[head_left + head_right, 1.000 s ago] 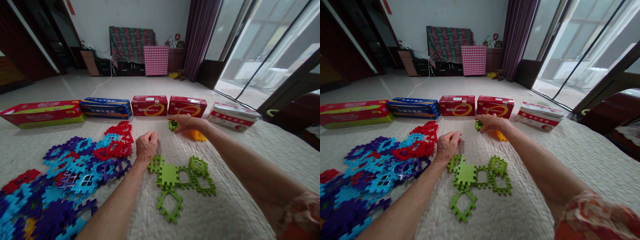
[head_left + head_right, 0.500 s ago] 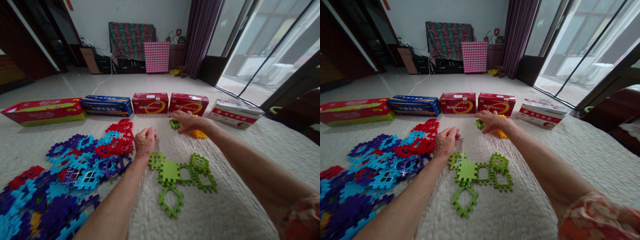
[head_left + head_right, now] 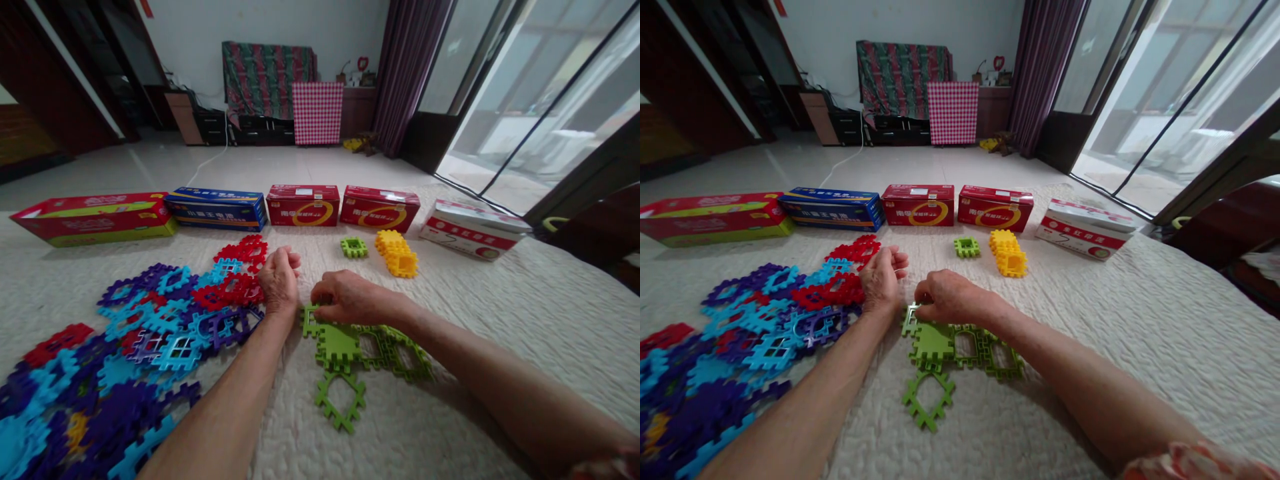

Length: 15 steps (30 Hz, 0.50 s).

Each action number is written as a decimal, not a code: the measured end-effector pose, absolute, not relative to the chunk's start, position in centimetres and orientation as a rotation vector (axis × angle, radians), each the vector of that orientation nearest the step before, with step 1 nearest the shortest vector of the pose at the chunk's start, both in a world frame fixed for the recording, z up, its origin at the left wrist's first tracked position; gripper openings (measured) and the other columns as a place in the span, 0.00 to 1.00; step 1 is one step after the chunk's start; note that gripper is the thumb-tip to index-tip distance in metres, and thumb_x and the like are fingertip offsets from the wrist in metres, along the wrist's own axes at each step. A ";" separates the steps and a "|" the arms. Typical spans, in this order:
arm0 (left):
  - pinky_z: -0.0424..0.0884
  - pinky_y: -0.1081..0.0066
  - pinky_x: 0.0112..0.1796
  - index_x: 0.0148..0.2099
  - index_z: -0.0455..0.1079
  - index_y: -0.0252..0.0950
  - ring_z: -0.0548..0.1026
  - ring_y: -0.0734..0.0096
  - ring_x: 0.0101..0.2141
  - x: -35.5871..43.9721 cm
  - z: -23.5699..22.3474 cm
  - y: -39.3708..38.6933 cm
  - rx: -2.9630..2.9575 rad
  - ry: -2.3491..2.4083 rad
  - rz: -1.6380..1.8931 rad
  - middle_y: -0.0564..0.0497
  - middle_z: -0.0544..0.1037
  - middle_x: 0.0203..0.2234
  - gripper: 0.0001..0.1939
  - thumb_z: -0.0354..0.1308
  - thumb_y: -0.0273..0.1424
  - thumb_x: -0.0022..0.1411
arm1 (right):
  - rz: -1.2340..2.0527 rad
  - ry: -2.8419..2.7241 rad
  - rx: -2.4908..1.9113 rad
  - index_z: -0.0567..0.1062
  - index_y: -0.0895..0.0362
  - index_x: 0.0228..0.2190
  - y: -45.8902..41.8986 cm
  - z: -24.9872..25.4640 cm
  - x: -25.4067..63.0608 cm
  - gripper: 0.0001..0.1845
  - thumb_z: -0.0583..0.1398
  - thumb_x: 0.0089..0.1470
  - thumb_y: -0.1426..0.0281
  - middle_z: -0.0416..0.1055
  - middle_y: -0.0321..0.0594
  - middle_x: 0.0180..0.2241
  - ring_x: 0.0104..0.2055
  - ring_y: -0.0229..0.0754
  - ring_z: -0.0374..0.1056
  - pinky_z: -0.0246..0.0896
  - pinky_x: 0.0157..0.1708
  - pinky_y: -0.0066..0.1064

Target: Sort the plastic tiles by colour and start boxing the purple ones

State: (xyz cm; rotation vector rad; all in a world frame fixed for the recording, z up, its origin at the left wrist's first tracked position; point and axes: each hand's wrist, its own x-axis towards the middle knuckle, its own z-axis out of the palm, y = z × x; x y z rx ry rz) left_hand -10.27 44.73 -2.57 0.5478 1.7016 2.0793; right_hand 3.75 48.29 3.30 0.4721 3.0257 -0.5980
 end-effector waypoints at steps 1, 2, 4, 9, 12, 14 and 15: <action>0.67 0.75 0.24 0.38 0.73 0.33 0.74 0.72 0.26 -10.3 -2.6 44.7 0.554 1.702 2.076 0.49 0.76 0.26 0.18 0.50 0.41 0.56 | -0.617 3.007 0.463 0.79 0.57 0.34 48.4 3.3 3.7 0.10 0.59 0.50 0.69 0.76 0.40 0.32 0.31 0.38 0.67 0.56 0.31 0.27; 0.67 0.75 0.24 0.38 0.73 0.33 0.74 0.72 0.26 -10.3 -2.6 44.7 0.558 1.703 2.072 0.49 0.76 0.26 0.18 0.50 0.41 0.56 | -0.634 2.985 0.444 0.79 0.57 0.34 48.4 3.3 3.7 0.10 0.59 0.49 0.71 0.76 0.40 0.32 0.31 0.37 0.67 0.56 0.31 0.27; 0.67 0.75 0.24 0.38 0.73 0.33 0.75 0.72 0.26 -10.3 -2.6 44.7 0.563 1.706 2.065 0.49 0.77 0.26 0.19 0.50 0.42 0.56 | -0.648 2.948 0.416 0.79 0.57 0.34 48.3 3.5 3.8 0.11 0.59 0.46 0.72 0.76 0.39 0.33 0.31 0.37 0.67 0.57 0.30 0.26; 0.66 0.75 0.23 0.37 0.74 0.33 0.75 0.70 0.27 -10.3 -2.8 44.8 0.584 1.711 2.049 0.50 0.77 0.25 0.18 0.50 0.41 0.56 | -0.662 2.909 0.469 0.79 0.57 0.30 48.0 3.5 4.1 0.12 0.57 0.44 0.76 0.76 0.38 0.32 0.29 0.36 0.67 0.56 0.29 0.26; 0.66 0.75 0.23 0.37 0.74 0.33 0.75 0.70 0.26 -10.2 -2.8 44.8 0.589 1.708 2.036 0.50 0.77 0.24 0.18 0.50 0.41 0.55 | -0.650 2.947 0.536 0.78 0.56 0.32 47.7 3.8 4.3 0.10 0.57 0.46 0.74 0.76 0.38 0.31 0.29 0.36 0.67 0.55 0.29 0.27; 0.67 0.75 0.24 0.37 0.74 0.33 0.75 0.70 0.27 -10.2 -2.7 44.8 0.599 1.707 2.028 0.50 0.77 0.24 0.19 0.50 0.41 0.56 | -0.600 2.943 0.692 0.77 0.57 0.33 47.2 4.1 4.2 0.09 0.58 0.51 0.69 0.76 0.40 0.31 0.30 0.38 0.67 0.55 0.28 0.28; 0.67 0.75 0.24 0.37 0.74 0.33 0.75 0.70 0.26 -10.2 -2.7 44.7 0.605 1.707 2.027 0.50 0.77 0.24 0.19 0.50 0.42 0.56 | -0.555 2.921 0.777 0.77 0.58 0.33 46.8 4.3 4.1 0.11 0.58 0.52 0.65 0.76 0.42 0.31 0.30 0.40 0.68 0.56 0.29 0.29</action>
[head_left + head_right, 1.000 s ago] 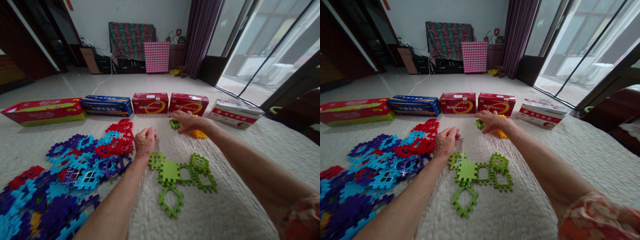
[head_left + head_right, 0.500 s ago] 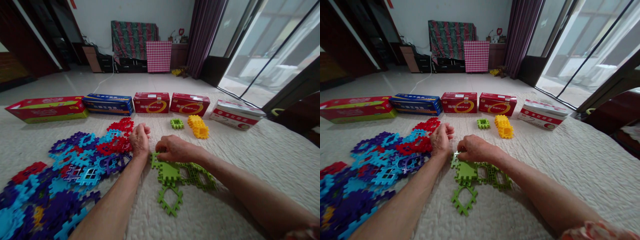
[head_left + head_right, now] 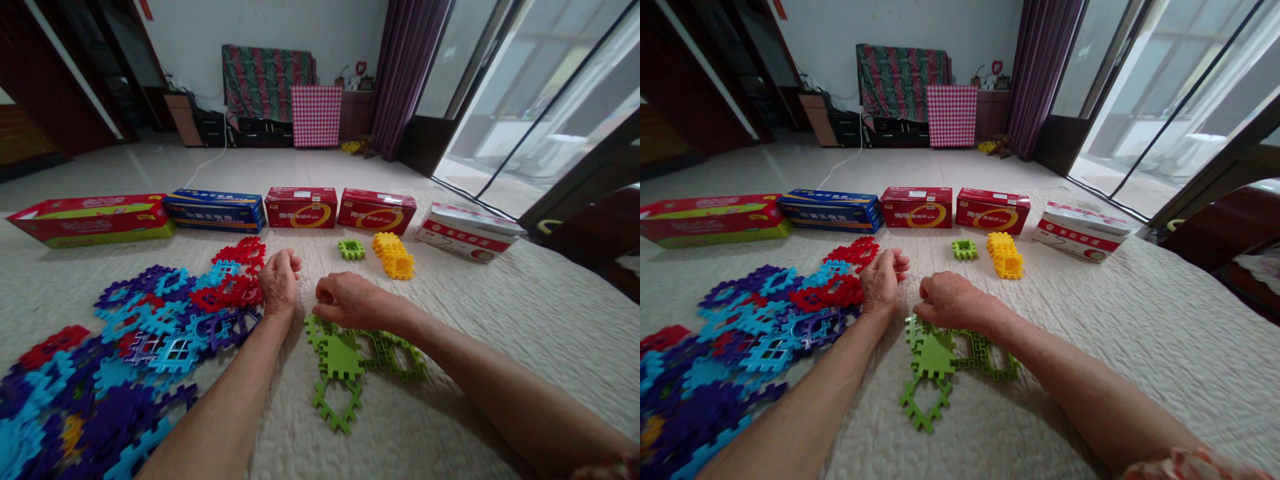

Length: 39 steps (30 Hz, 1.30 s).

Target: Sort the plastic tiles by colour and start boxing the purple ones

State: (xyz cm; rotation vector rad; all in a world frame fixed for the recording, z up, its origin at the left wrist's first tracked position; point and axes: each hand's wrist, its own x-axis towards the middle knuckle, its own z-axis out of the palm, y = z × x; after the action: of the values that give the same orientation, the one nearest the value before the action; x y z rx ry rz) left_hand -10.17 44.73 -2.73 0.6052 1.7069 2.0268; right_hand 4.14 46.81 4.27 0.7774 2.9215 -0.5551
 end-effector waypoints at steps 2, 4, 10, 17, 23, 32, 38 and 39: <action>0.67 0.74 0.24 0.37 0.74 0.33 0.75 0.70 0.26 -10.2 -2.7 44.7 0.611 1.707 2.029 0.50 0.77 0.24 0.19 0.50 0.41 0.56 | -0.445 2.882 0.883 0.76 0.59 0.34 45.9 4.5 3.9 0.19 0.59 0.52 0.56 0.76 0.47 0.32 0.33 0.45 0.70 0.58 0.30 0.33; 0.67 0.74 0.24 0.37 0.74 0.33 0.75 0.71 0.26 -10.2 -2.8 44.7 0.612 1.704 2.028 0.50 0.77 0.24 0.18 0.50 0.41 0.56 | -0.355 2.877 0.890 0.75 0.61 0.37 44.9 4.4 3.6 0.28 0.59 0.50 0.48 0.75 0.52 0.34 0.35 0.50 0.71 0.61 0.32 0.37; 0.67 0.74 0.24 0.36 0.74 0.33 0.75 0.71 0.26 -10.3 -2.9 44.9 0.640 1.720 2.011 0.51 0.77 0.24 0.17 0.50 0.41 0.55 | -0.296 2.914 0.764 0.71 0.62 0.43 43.3 4.1 3.2 0.25 0.59 0.48 0.57 0.71 0.56 0.41 0.38 0.52 0.71 0.65 0.36 0.41; 0.66 0.75 0.24 0.35 0.74 0.34 0.74 0.72 0.25 -10.0 -2.8 44.7 0.619 1.667 2.040 0.51 0.77 0.24 0.15 0.52 0.38 0.55 | -0.524 3.107 0.699 0.70 0.59 0.47 47.8 5.1 4.0 0.26 0.60 0.44 0.67 0.69 0.49 0.44 0.43 0.47 0.69 0.65 0.42 0.36; 0.66 0.76 0.23 0.35 0.74 0.33 0.74 0.72 0.25 -9.7 -2.5 44.5 0.621 1.681 2.019 0.51 0.77 0.23 0.15 0.53 0.39 0.55 | -0.257 3.272 1.043 0.69 0.58 0.50 56.3 3.1 6.4 0.30 0.61 0.40 0.75 0.68 0.50 0.47 0.49 0.52 0.66 0.63 0.48 0.41; 0.67 0.76 0.24 0.35 0.75 0.33 0.75 0.73 0.24 -9.6 -2.5 44.5 0.653 1.697 2.002 0.51 0.77 0.22 0.16 0.53 0.40 0.57 | -0.126 3.332 0.980 0.69 0.58 0.51 58.1 1.7 6.6 0.28 0.59 0.44 0.74 0.69 0.51 0.47 0.50 0.53 0.66 0.62 0.50 0.43; 0.67 0.76 0.24 0.35 0.75 0.33 0.75 0.72 0.24 -9.7 -2.6 44.4 0.705 1.720 1.979 0.51 0.77 0.22 0.17 0.53 0.40 0.57 | -0.158 3.333 0.955 0.70 0.58 0.51 58.0 1.7 6.2 0.28 0.58 0.44 0.76 0.70 0.51 0.48 0.51 0.52 0.66 0.62 0.51 0.43; 0.67 0.75 0.24 0.35 0.75 0.33 0.75 0.72 0.24 -9.7 -2.6 44.4 0.706 1.718 1.975 0.51 0.77 0.22 0.17 0.53 0.40 0.57 | -0.166 3.345 0.922 0.69 0.57 0.51 58.1 1.8 6.4 0.29 0.58 0.43 0.76 0.69 0.51 0.50 0.52 0.53 0.66 0.62 0.51 0.45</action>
State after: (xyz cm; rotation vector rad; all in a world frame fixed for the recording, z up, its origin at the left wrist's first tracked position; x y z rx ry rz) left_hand -9.74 44.45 -2.57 0.7058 1.7183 1.9754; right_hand 6.36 58.05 1.83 0.9223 3.3449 -0.1656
